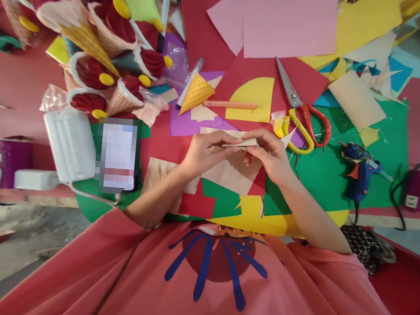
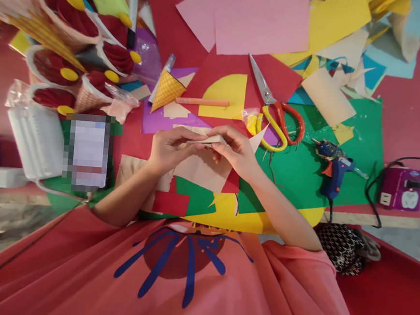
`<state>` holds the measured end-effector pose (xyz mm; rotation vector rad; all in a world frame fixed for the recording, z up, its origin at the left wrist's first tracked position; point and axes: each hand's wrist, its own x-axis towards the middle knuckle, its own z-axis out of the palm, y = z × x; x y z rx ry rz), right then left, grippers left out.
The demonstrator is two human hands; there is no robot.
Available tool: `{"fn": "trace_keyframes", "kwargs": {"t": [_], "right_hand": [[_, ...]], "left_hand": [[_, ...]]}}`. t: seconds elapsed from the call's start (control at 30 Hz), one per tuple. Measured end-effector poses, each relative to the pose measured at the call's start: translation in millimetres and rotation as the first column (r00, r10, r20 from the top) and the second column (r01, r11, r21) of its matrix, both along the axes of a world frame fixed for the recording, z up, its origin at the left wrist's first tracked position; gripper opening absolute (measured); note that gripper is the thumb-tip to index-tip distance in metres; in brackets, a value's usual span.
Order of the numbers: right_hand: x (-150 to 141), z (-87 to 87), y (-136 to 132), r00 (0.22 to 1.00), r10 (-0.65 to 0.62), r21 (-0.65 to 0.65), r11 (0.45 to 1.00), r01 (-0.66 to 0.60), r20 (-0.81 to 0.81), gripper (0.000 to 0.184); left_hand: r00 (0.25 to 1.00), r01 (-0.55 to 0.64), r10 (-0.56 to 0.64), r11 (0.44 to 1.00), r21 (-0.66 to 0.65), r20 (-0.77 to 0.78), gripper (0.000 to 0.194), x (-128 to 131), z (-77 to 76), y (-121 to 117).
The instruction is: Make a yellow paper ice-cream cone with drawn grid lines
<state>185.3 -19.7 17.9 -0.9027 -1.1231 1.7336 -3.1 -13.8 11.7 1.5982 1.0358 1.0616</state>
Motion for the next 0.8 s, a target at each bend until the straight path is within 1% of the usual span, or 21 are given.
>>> {"fn": "trace_keyframes", "kwargs": {"t": [0.1, 0.23, 0.3, 0.33, 0.37, 0.4, 0.47, 0.5, 0.57, 0.67, 0.73, 0.8], "right_hand": [[0.5, 0.0, 0.0, 1.000, -0.003, -0.026, 1.000, 0.002, -0.021, 0.012], [1.8, 2.1, 1.5, 0.998, -0.064, -0.060, 0.996, 0.063, -0.008, 0.008], [3.1, 3.9, 2.8, 0.995, -0.097, -0.077, 0.992, 0.097, 0.012, 0.008], [3.8, 4.9, 3.4, 0.994, -0.112, -0.083, 0.990, 0.113, 0.019, 0.007], [4.6, 5.8, 4.1, 0.992, -0.126, -0.085, 0.988, 0.127, 0.022, 0.007], [5.3, 6.6, 4.6, 0.990, -0.137, -0.083, 0.987, 0.139, 0.023, 0.005], [6.3, 7.6, 5.4, 0.989, -0.149, -0.076, 0.986, 0.150, 0.026, 0.002], [6.7, 7.7, 5.6, 0.988, -0.151, -0.073, 0.985, 0.153, 0.032, 0.003], [7.0, 7.4, 5.9, 0.986, -0.159, -0.070, 0.984, 0.162, 0.050, 0.007], [6.9, 6.1, 5.9, 0.984, -0.161, -0.072, 0.983, 0.167, 0.078, 0.011], [6.9, 5.3, 5.9, 0.982, -0.167, -0.068, 0.983, 0.173, 0.087, 0.009], [7.0, 4.9, 6.1, 0.980, -0.181, -0.058, 0.981, 0.186, 0.081, 0.004]], "left_hand": [[1.000, 0.019, -0.018, 0.999, -0.042, 0.022, 0.030, 2.3, 1.0, -1.0], [0.997, 0.054, -0.047, 0.991, -0.125, 0.058, 0.041, 2.3, 1.8, 1.7], [1.000, 0.008, -0.007, 0.995, -0.099, 0.012, 0.045, -5.4, 1.1, 8.8], [0.997, -0.063, 0.061, 0.997, -0.048, -0.039, 0.042, -11.8, 0.0, 14.1], [0.981, -0.161, 0.165, 0.986, 0.046, -0.107, 0.036, -19.4, -1.8, 20.3], [0.943, -0.241, 0.268, 0.959, 0.147, -0.196, 0.029, -27.7, -4.2, 27.1], [0.837, -0.327, 0.454, 0.863, 0.384, -0.306, 0.026, -43.9, -11.1, 40.2], [0.799, -0.332, 0.483, 0.851, 0.407, -0.357, 0.030, -50.5, -15.2, 45.6], [0.769, -0.314, 0.475, 0.864, 0.394, -0.428, 0.039, -58.8, -23.6, 52.9], [0.704, -0.326, 0.474, 0.877, 0.352, -0.528, 0.043, -60.7, -32.9, 55.3], [0.683, -0.330, 0.461, 0.887, 0.324, -0.567, 0.042, -59.5, -35.7, 53.8], [0.691, -0.308, 0.430, 0.903, 0.301, -0.582, 0.034, -59.3, -36.5, 51.8]]}}
